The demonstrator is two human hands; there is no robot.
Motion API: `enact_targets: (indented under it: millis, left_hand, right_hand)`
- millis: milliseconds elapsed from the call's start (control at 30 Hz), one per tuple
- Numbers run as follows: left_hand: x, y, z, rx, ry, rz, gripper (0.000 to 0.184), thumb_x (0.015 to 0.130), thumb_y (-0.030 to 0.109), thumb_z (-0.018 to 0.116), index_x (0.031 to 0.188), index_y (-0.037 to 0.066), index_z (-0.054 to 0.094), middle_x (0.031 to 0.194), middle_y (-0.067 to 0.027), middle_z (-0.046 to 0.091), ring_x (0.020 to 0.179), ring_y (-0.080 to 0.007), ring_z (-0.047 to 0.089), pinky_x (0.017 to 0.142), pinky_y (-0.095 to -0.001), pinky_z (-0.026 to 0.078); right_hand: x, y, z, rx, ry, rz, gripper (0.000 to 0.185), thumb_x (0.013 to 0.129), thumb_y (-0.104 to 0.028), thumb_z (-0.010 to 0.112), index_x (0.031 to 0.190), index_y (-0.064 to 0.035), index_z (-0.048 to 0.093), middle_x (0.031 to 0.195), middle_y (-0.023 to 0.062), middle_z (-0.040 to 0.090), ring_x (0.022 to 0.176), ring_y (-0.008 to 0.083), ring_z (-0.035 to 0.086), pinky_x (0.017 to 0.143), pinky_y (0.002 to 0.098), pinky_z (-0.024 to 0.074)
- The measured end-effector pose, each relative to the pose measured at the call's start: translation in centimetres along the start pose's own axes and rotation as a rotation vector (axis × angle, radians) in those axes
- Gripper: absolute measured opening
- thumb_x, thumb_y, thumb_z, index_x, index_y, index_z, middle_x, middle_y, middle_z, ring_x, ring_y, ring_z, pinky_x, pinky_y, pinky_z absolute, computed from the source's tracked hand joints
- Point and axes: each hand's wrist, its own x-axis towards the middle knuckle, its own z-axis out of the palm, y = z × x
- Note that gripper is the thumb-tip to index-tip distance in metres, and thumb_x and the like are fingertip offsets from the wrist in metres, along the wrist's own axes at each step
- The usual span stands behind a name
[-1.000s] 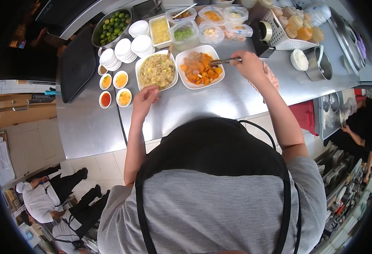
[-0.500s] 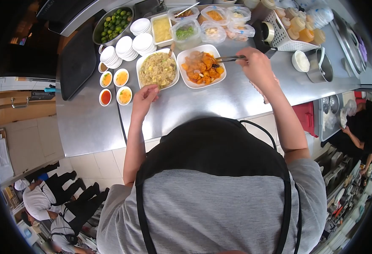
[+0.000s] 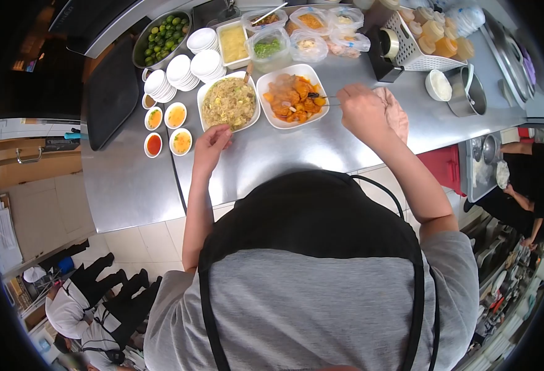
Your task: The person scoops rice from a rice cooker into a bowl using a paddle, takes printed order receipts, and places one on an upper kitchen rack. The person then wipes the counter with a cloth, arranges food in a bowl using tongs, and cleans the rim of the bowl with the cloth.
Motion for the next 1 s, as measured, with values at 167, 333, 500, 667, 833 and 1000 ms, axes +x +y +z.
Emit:
enact_targets:
  millis: [167, 333, 500, 667, 833, 1000]
  left_hand:
    - [-0.1, 0.3, -0.2, 0.017, -0.001, -0.001, 0.028, 0.083, 0.018, 0.058, 0.104, -0.001, 0.057, 0.082, -0.0052, 0.061, 0.07, -0.0104, 0.056, 0.066, -0.0222, 0.045]
    - [0.0, -0.2, 0.1, -0.004, -0.003, 0.002, 0.027, 0.083, 0.018, 0.058, 0.103, 0.0, 0.058, 0.081, -0.0051, 0.061, 0.069, -0.0102, 0.056, 0.065, -0.0221, 0.045]
    - [-0.4, 0.1, 0.0, 0.007, 0.012, 0.017, 0.027, 0.083, 0.018, 0.058, 0.103, 0.0, 0.057, 0.081, -0.0054, 0.061, 0.07, -0.0103, 0.056, 0.065, -0.0224, 0.045]
    - [-0.5, -0.8, -0.7, 0.002, 0.034, -0.007, 0.027, 0.083, 0.018, 0.058, 0.103, -0.001, 0.057, 0.082, -0.0056, 0.061, 0.07, -0.0105, 0.056, 0.065, -0.0226, 0.046]
    - [-0.2, -0.5, -0.2, 0.001, 0.011, 0.026, 0.026, 0.083, 0.017, 0.057, 0.103, -0.001, 0.057, 0.081, -0.0048, 0.061, 0.07, -0.0101, 0.056, 0.065, -0.0219, 0.045]
    - [-0.1, 0.1, 0.1, 0.003, 0.005, 0.008, 0.026, 0.083, 0.017, 0.057, 0.103, -0.001, 0.057, 0.081, -0.0048, 0.061, 0.069, -0.0097, 0.056, 0.064, -0.0216, 0.045]
  right_hand:
    - [1.1, 0.3, -2.5, 0.034, 0.016, 0.083, 0.016, 0.059, -0.006, 0.062, 0.074, -0.0054, 0.058, 0.075, 0.0085, 0.057, 0.077, 0.0239, 0.056, 0.066, 0.0332, 0.046]
    - [3.1, -0.8, -1.3, 0.072, 0.067, 0.155, 0.015, 0.063, -0.007, 0.063, 0.078, -0.0061, 0.06, 0.076, 0.008, 0.058, 0.077, 0.0244, 0.056, 0.066, 0.0344, 0.0461]
    - [4.5, -1.6, 2.0, 0.113, 0.05, 0.135, 0.016, 0.064, -0.007, 0.062, 0.08, -0.0057, 0.062, 0.076, 0.0076, 0.059, 0.079, 0.0248, 0.057, 0.066, 0.0347, 0.0463]
    - [4.8, -1.4, -1.2, 0.16, -0.002, 0.25, 0.017, 0.064, -0.006, 0.062, 0.081, -0.0057, 0.062, 0.078, 0.0074, 0.06, 0.079, 0.0248, 0.057, 0.066, 0.0346, 0.0466]
    - [3.7, -3.1, -1.8, 0.2, 0.065, 0.079, 0.015, 0.063, -0.004, 0.06, 0.078, -0.0051, 0.061, 0.075, 0.0073, 0.058, 0.077, 0.0248, 0.057, 0.063, 0.0352, 0.0467]
    - [2.3, -4.2, -0.3, 0.247, 0.107, -0.014, 0.01, 0.058, 0.0, 0.056, 0.067, -0.0042, 0.055, 0.069, 0.0074, 0.054, 0.069, 0.0248, 0.055, 0.059, 0.0353, 0.0458]
